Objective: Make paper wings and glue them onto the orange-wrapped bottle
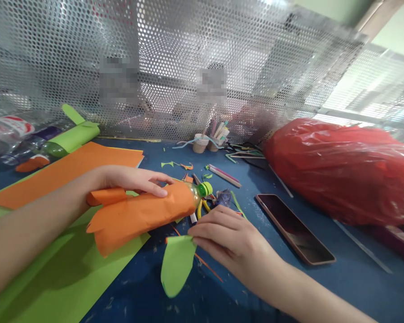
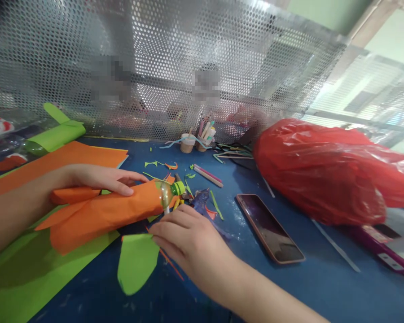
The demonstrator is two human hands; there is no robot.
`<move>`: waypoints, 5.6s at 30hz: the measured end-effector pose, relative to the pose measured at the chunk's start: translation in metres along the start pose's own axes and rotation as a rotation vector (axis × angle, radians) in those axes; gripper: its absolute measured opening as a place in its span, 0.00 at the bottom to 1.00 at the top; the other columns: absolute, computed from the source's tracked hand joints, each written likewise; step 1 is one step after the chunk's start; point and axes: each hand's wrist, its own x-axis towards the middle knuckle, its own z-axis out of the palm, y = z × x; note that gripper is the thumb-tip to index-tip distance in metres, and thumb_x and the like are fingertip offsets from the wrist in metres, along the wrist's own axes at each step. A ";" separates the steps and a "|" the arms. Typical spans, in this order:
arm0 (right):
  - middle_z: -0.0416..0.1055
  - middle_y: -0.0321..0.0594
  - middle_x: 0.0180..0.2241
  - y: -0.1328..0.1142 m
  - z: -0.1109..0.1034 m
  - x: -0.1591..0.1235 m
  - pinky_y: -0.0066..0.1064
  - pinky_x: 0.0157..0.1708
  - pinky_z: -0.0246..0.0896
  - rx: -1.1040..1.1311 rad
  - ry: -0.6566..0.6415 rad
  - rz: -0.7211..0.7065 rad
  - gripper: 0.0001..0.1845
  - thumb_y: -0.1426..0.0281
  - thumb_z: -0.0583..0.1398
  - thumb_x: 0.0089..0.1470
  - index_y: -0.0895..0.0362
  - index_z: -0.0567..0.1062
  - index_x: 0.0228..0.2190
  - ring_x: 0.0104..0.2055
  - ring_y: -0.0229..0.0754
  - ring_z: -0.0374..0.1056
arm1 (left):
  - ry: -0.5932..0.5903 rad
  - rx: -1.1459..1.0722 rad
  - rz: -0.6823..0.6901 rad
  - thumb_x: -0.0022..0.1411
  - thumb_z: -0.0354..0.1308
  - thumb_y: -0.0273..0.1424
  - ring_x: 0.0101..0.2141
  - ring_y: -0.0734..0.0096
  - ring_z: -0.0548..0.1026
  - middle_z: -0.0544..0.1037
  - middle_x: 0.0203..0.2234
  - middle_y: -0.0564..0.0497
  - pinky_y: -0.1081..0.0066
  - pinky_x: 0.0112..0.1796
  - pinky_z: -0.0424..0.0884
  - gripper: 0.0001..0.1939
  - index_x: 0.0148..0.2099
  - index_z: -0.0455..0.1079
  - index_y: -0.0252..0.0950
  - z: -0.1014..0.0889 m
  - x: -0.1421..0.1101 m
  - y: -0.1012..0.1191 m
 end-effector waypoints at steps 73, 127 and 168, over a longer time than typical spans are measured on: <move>0.71 0.35 0.31 0.007 -0.001 0.004 0.28 0.34 0.67 0.067 0.138 0.313 0.06 0.75 0.62 0.54 0.54 0.71 0.34 0.32 0.37 0.68 | -0.015 -0.007 0.027 0.58 0.57 0.52 0.61 0.55 0.61 0.62 0.64 0.48 0.64 0.56 0.60 0.40 0.68 0.51 0.45 0.005 0.000 0.000; 0.73 0.42 0.46 0.042 -0.010 0.005 0.42 0.51 0.65 0.634 0.315 0.538 0.19 0.57 0.60 0.56 0.50 0.65 0.46 0.51 0.47 0.69 | 0.488 -1.253 0.156 0.68 0.41 0.42 0.41 0.52 0.80 0.80 0.43 0.38 0.57 0.46 0.74 0.26 0.55 0.67 0.29 0.013 -0.003 0.018; 0.78 0.44 0.33 0.020 -0.037 -0.032 0.48 0.36 0.71 -0.511 -0.060 0.448 0.11 0.61 0.57 0.59 0.50 0.77 0.33 0.36 0.55 0.74 | 0.769 -0.592 0.066 0.52 0.68 0.39 0.53 0.54 0.71 0.74 0.50 0.44 0.61 0.52 0.66 0.25 0.49 0.65 0.41 0.045 -0.004 -0.036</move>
